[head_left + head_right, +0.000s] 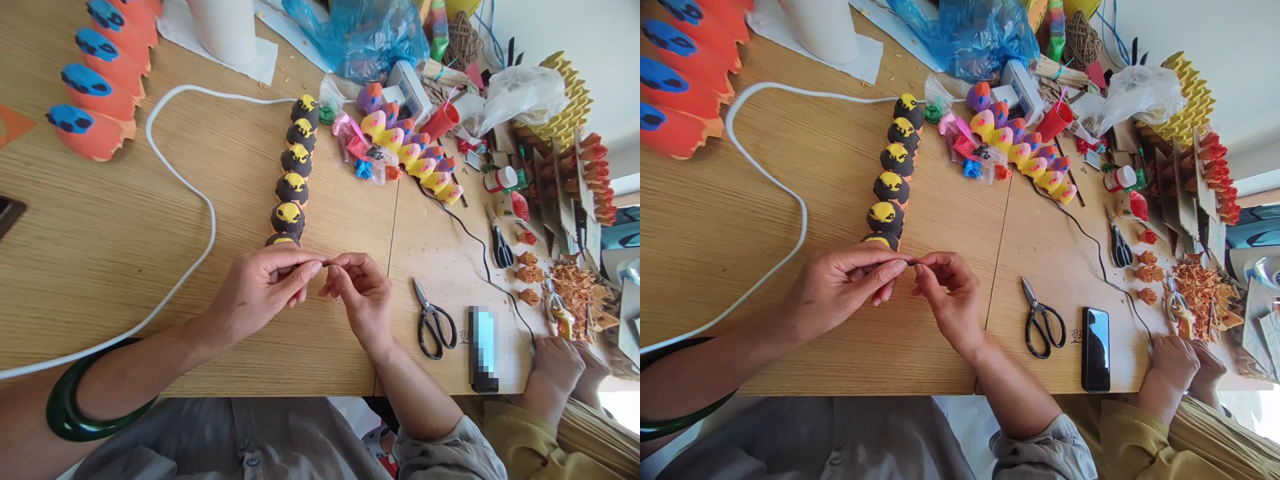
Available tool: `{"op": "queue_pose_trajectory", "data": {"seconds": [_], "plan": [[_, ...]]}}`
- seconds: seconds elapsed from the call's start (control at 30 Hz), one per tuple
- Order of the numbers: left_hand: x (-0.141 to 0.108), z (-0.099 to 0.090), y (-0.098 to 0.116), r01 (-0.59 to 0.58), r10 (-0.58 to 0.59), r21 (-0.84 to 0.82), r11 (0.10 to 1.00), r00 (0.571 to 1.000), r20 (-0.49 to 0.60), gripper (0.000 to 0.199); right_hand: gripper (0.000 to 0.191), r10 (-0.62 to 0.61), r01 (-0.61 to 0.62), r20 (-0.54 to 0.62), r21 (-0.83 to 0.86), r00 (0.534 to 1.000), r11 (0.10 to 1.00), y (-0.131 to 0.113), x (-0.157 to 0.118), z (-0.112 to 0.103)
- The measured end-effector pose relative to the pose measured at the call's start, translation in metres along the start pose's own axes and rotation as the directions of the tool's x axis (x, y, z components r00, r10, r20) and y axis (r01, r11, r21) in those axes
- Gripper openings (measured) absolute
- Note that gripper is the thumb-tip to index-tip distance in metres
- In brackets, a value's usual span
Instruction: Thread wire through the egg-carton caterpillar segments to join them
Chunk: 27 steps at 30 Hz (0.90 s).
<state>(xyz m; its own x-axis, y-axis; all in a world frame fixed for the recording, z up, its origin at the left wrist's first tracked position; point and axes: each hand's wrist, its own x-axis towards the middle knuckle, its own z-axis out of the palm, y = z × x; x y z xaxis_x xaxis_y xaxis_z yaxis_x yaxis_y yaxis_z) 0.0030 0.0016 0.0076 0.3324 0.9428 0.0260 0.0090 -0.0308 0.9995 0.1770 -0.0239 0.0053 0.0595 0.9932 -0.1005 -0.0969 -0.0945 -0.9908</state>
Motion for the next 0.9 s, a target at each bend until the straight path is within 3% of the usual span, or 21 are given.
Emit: {"op": "queue_pose_trajectory", "data": {"seconds": [0.17, 0.37, 0.6, 0.77, 0.83, 0.9], "plan": [[0.0003, 0.0003, -0.0015, 0.024, -0.024, -0.002, 1.0, 0.999, 0.038, 0.021, 0.018, -0.066, 0.066, 0.016, -0.047, 0.998, 0.997, 0.0023, -0.0012, -0.002], [-0.0025, -0.0005, -0.0029, 0.079, -0.077, -0.033, 0.996, 0.995, 0.063, 0.026, 0.008, -0.18, 0.186, 0.046, -0.216, 0.983, 0.959, 0.0048, -0.0034, -0.005], [-0.0015, -0.001, 0.0006, 0.153, -0.148, -0.081, 0.985, 0.987, 0.063, 0.035, 0.005, -0.347, 0.365, 0.12, -0.409, 0.93, 0.836, 0.0059, -0.0037, -0.0059], [-0.0012, -0.001, 0.0013, 0.154, -0.15, -0.065, 0.986, 0.987, 0.051, 0.032, 0.007, -0.445, 0.47, 0.176, -0.494, 0.878, 0.731, 0.0042, -0.0026, -0.0068], [-0.0014, -0.0011, 0.0013, 0.137, -0.136, -0.035, 0.99, 0.99, 0.034, 0.032, 0.007, -0.439, 0.466, 0.178, -0.487, 0.881, 0.738, 0.0037, -0.0035, -0.0066], [-0.0017, -0.0012, 0.0015, 0.118, -0.117, -0.017, 0.993, 0.993, 0.02, 0.033, 0.006, -0.38, 0.406, 0.151, -0.452, 0.913, 0.794, 0.003, -0.0054, -0.0058]]}}
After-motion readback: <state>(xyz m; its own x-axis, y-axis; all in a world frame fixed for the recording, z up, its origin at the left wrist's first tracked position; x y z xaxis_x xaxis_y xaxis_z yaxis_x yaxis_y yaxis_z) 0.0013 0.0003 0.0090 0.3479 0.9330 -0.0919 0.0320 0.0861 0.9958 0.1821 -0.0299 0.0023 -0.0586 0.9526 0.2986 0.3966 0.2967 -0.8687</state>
